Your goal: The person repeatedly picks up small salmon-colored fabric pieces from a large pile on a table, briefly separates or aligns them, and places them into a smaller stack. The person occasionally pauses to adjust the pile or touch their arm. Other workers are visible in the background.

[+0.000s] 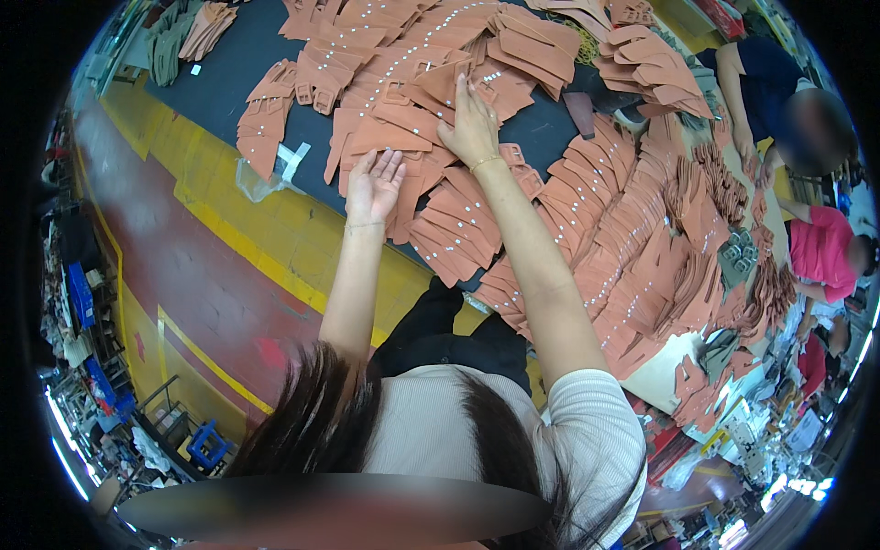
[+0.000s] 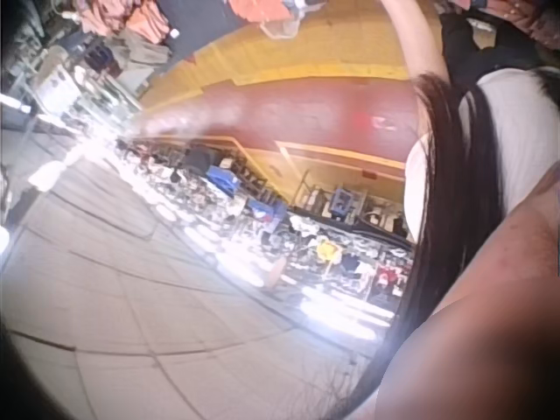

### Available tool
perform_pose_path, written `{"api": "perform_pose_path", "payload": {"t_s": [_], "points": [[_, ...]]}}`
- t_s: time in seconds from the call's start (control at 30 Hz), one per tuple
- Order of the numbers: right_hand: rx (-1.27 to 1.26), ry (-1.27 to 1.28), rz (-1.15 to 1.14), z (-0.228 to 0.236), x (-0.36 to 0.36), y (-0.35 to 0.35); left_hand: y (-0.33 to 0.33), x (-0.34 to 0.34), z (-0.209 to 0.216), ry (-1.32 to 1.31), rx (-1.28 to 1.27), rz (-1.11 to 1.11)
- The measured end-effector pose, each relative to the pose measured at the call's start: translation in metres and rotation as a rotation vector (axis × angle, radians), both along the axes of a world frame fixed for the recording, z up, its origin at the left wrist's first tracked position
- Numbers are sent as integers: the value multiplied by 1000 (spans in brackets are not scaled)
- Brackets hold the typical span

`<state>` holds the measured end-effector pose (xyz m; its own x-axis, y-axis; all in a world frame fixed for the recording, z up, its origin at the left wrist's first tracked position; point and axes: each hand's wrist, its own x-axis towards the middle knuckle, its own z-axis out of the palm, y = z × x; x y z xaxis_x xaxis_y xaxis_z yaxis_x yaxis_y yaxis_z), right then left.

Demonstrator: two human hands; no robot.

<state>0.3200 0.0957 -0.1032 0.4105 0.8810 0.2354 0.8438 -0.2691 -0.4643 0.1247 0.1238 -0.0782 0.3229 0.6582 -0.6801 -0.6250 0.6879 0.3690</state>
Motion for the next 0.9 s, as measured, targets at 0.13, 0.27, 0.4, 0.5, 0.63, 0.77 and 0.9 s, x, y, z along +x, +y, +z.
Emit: {"api": "perform_pose_path", "payload": {"t_s": [0.13, 0.27, 0.4, 0.5, 0.63, 0.77, 0.9], "points": [[36, 25, 12, -1, 5, -4, -2, 7, -6, -53, 19, 58], [58, -6, 31, -4, 5, 0, -1, 19, -12, 148, 403, -63], [34, -84, -1, -9, 4, 1, 8, 33, -15, 216, 473, -140], [40, -173, 17, -11, 3, 1, 19, 40, -15, 230, 410, -195], [89, -194, 19, -11, 5, 2, 23, 48, -10, 185, 376, -150], [105, -234, 33, -14, 10, 4, 26, 44, -2, 127, 380, -186], [87, -216, 28, -15, 14, 8, 26, 44, 1, 163, 379, -201]]}}
